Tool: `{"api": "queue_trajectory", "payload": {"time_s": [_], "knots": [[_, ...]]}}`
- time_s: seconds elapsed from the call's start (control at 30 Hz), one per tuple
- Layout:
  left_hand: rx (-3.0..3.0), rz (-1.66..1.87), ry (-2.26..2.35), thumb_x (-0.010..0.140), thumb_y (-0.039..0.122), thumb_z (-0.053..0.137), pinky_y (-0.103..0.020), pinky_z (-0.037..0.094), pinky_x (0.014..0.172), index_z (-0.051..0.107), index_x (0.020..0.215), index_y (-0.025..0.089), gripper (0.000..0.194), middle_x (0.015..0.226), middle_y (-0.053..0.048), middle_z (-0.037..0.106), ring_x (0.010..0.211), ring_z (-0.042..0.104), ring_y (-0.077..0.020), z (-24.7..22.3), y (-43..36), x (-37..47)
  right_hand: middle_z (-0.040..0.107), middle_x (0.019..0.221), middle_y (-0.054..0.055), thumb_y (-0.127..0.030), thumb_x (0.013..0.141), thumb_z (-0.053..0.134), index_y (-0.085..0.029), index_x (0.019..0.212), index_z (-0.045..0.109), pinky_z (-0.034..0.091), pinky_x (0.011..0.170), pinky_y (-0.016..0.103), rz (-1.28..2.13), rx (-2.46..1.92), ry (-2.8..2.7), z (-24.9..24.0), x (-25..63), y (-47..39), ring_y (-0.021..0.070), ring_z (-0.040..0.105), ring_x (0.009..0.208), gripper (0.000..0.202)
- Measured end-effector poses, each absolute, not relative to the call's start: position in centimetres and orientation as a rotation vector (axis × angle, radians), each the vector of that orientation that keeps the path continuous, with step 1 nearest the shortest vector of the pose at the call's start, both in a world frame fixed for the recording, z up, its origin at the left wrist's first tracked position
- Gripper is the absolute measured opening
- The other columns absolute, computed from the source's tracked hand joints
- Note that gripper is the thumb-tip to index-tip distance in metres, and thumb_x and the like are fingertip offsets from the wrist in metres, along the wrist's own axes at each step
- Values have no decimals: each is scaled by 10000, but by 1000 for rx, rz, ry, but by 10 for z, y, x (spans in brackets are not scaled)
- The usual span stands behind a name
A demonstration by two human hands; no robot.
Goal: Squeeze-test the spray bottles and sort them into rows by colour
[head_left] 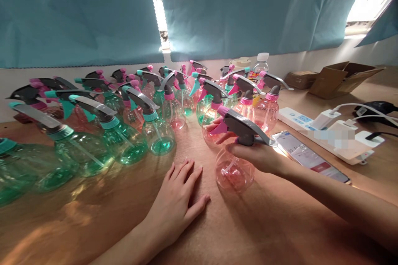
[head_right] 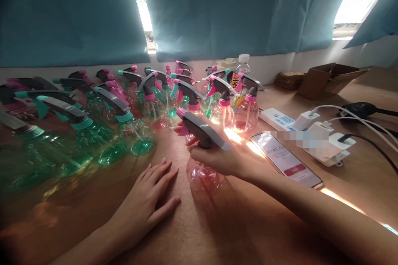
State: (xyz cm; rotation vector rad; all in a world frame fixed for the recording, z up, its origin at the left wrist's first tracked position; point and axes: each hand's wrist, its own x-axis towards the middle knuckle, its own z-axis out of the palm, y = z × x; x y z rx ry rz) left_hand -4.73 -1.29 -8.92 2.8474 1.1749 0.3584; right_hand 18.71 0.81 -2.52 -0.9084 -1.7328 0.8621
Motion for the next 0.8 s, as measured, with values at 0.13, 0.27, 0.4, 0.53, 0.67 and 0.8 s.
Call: {"api": "queue_trajectory", "payload": {"time_s": [0.13,0.27,0.4,0.53,0.67,0.8], "knots": [[2839,344,1172,949,476,473,-555,306,1085,474,1369,156,528,1419,-156,475,1325,402,-320,-88,-13,-47,694,825,-11,-77,712,513,-274,1196,602,539,745,311,843,-892,-1727,-24,186,9,170,650,822,530],[2850,401,1167,953,489,461,-548,295,1092,463,1375,172,528,1424,-142,471,1333,389,-307,-93,-11,-48,675,1134,18,-71,713,521,-302,1304,529,540,742,303,810,-914,-1741,-24,185,9,170,660,885,635],[2849,413,1163,958,491,449,-540,292,1094,464,1373,174,523,1425,-143,468,1332,389,-302,-95,-11,-49,653,1220,23,-62,715,512,-312,1339,497,545,753,305,797,-895,-1744,-25,185,9,180,663,933,672],[2836,426,1162,953,485,460,-536,286,1096,468,1370,179,517,1425,-139,469,1329,391,-309,-94,-12,-49,641,1258,33,-84,723,526,-310,1337,502,560,750,335,801,-921,-1743,-25,186,9,190,678,891,655],[2831,416,1160,953,483,466,-543,286,1095,462,1374,180,518,1427,-141,466,1328,392,-313,-92,-12,-48,633,1275,28,-92,723,531,-309,1333,512,566,781,353,805,-942,-1741,-23,185,8,184,681,855,648],[2832,421,1163,955,489,460,-541,290,1096,459,1375,183,520,1429,-139,465,1331,392,-310,-92,-12,-48,630,1279,19,-82,731,524,-310,1341,508,564,800,354,804,-933,-1756,-23,185,8,189,674,889,652]]}}
